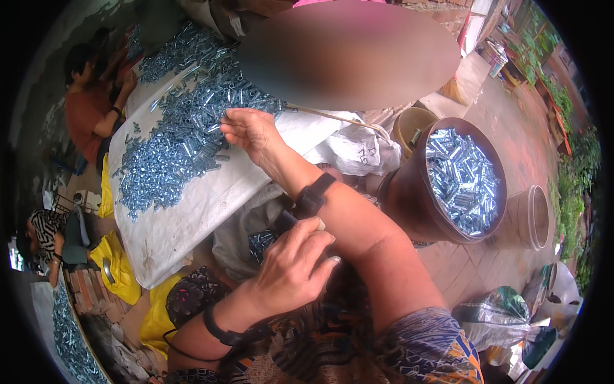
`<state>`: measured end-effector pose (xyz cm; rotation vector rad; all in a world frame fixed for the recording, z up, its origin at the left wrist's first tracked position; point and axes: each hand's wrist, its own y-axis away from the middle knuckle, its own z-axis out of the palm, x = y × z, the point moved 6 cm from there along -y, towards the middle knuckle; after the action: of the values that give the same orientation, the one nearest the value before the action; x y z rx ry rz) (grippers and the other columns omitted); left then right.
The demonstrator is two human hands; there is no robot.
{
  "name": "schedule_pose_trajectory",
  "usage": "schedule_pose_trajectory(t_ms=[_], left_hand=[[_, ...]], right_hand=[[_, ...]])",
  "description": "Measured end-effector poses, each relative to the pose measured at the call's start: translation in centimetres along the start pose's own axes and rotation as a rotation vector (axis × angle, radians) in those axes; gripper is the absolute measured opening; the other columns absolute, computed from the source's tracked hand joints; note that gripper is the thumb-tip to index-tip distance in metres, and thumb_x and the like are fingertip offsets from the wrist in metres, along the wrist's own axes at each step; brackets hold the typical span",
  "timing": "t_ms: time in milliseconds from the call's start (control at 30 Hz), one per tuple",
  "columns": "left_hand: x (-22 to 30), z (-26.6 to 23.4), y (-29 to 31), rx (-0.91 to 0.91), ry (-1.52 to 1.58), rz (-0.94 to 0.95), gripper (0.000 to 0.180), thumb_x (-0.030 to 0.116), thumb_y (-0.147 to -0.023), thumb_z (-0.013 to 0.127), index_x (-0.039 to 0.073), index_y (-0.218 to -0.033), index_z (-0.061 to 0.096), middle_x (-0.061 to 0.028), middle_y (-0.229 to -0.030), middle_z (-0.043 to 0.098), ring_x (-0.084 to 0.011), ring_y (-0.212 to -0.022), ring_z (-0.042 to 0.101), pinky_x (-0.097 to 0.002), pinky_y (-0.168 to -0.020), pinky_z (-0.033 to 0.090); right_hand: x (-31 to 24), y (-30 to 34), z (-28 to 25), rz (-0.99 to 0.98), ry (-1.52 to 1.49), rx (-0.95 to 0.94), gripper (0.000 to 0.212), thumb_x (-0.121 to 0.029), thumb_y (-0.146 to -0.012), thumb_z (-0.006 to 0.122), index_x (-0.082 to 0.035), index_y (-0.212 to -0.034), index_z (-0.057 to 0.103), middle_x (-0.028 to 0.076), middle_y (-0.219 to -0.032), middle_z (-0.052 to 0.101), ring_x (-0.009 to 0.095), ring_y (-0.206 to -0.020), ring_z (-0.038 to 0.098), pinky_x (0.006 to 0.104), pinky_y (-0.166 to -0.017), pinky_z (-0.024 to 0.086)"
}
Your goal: The person is sorting small blue-colored metal parts from a large pile on a table into a bag.
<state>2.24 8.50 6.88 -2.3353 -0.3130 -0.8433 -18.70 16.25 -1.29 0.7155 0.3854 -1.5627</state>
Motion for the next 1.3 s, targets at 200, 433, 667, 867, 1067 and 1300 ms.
schedule_pose_trajectory(t_ms=[200,433,667,867,1067,1300], left_hand=[[1.4,2.1,0.3,-0.062,-0.173,-0.039,0.040,0.006,-0.069,0.070,-0.002,-0.104,0.052,-0.0225,-0.109,0.046,-0.0383,-0.103,0.051,-0.0422,-0.084,0.044],[0.9,2.1,0.7,-0.092,-0.195,-0.095,0.040,0.007,-0.069,0.069,-0.002,-0.104,0.051,-0.0227,-0.109,0.046,-0.0383,-0.105,0.051,-0.0414,-0.080,0.044],[0.0,1.8,0.4,-0.052,0.031,-0.174,0.036,0.002,-0.070,0.066,-0.001,-0.103,0.051,-0.0217,-0.104,0.047,-0.0377,-0.093,0.054,-0.0410,-0.076,0.046],[0.5,2.0,0.6,-0.093,0.196,-0.227,0.033,0.000,-0.072,0.063,0.000,-0.102,0.049,-0.0182,-0.100,0.050,-0.0362,-0.091,0.056,-0.0411,-0.074,0.048],[0.2,1.9,0.9,-0.143,0.228,-0.303,0.034,0.001,-0.075,0.060,0.000,-0.107,0.047,-0.0215,-0.109,0.047,-0.0400,-0.087,0.057,-0.0426,-0.070,0.050],[-0.6,1.9,1.1,-0.155,0.154,-0.372,0.034,0.001,-0.076,0.059,0.000,-0.107,0.047,-0.0216,-0.109,0.046,-0.0406,-0.088,0.057,-0.0437,-0.071,0.050]], right_hand=[[-1.0,-0.9,-1.4,-0.036,-0.044,0.051,0.017,-0.012,-0.081,0.065,0.000,-0.091,0.059,0.009,-0.083,0.064,0.015,-0.071,0.064,0.0249,-0.060,0.053],[-2.2,-1.5,-2.2,-0.070,-0.054,0.109,0.013,-0.013,-0.082,0.065,-0.003,-0.087,0.058,0.007,-0.081,0.065,0.015,-0.069,0.063,0.0255,-0.060,0.053],[-1.4,-1.2,-1.8,-0.054,-0.021,0.113,0.014,-0.015,-0.083,0.064,-0.002,-0.088,0.059,0.007,-0.080,0.064,0.014,-0.068,0.063,0.0251,-0.060,0.053],[-1.6,-1.6,-2.3,-0.050,-0.079,0.126,0.020,-0.014,-0.082,0.064,0.002,-0.091,0.056,0.012,-0.084,0.063,0.017,-0.068,0.062,0.0261,-0.057,0.052],[-1.8,-1.5,-2.2,-0.060,-0.034,0.117,0.018,-0.019,-0.087,0.060,-0.002,-0.083,0.059,0.005,-0.075,0.063,0.013,-0.066,0.063,0.0241,-0.057,0.052],[-1.0,-1.7,-2.0,-0.055,-0.014,0.104,0.021,-0.015,-0.083,0.063,0.003,-0.093,0.057,0.012,-0.085,0.063,0.017,-0.069,0.062,0.0264,-0.058,0.051]])
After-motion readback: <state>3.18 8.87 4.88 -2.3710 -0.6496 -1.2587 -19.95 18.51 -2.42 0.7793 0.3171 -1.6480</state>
